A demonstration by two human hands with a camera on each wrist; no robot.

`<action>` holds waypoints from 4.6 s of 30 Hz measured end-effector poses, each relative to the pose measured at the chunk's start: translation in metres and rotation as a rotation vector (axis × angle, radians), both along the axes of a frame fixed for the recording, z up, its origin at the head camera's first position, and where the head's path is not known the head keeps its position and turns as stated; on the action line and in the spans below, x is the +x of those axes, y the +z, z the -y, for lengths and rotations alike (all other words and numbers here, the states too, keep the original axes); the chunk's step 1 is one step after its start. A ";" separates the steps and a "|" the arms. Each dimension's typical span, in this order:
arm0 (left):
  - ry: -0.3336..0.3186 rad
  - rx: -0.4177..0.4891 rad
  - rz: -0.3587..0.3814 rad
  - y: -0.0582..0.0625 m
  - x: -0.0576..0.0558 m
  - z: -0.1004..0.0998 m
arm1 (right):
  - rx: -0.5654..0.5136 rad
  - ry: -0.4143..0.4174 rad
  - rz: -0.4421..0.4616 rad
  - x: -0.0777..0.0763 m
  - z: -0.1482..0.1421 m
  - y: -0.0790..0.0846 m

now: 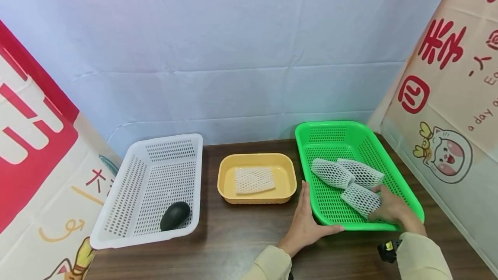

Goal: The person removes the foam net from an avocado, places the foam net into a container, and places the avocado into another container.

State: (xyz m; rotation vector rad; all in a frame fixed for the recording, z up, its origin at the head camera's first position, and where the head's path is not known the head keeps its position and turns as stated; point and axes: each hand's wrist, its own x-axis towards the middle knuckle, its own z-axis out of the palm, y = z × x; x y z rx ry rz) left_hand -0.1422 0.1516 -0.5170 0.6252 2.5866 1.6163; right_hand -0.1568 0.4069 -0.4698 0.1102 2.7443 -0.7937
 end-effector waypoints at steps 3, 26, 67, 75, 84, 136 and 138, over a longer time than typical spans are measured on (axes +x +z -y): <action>0.002 0.008 -0.012 0.000 -0.001 0.000 | 0.016 0.017 -0.021 -0.002 -0.001 0.002; 0.031 -0.007 -0.068 -0.001 0.001 0.001 | 0.095 0.009 -0.126 0.002 -0.001 0.003; -0.025 -0.031 -0.238 0.011 0.000 0.010 | 0.154 -0.048 -0.262 0.020 0.005 0.015; 0.008 0.015 -0.187 0.020 -0.001 0.018 | 0.138 -0.073 -0.262 0.026 0.010 0.021; 0.043 0.044 -0.122 0.027 -0.002 0.026 | 0.142 -0.084 -0.306 0.031 0.016 0.028; -0.247 0.658 0.530 0.074 -0.001 0.057 | 0.030 -0.043 -0.572 0.056 0.080 0.068; -0.256 0.718 0.574 0.073 -0.001 0.057 | 0.022 -0.033 -0.598 0.057 0.083 0.068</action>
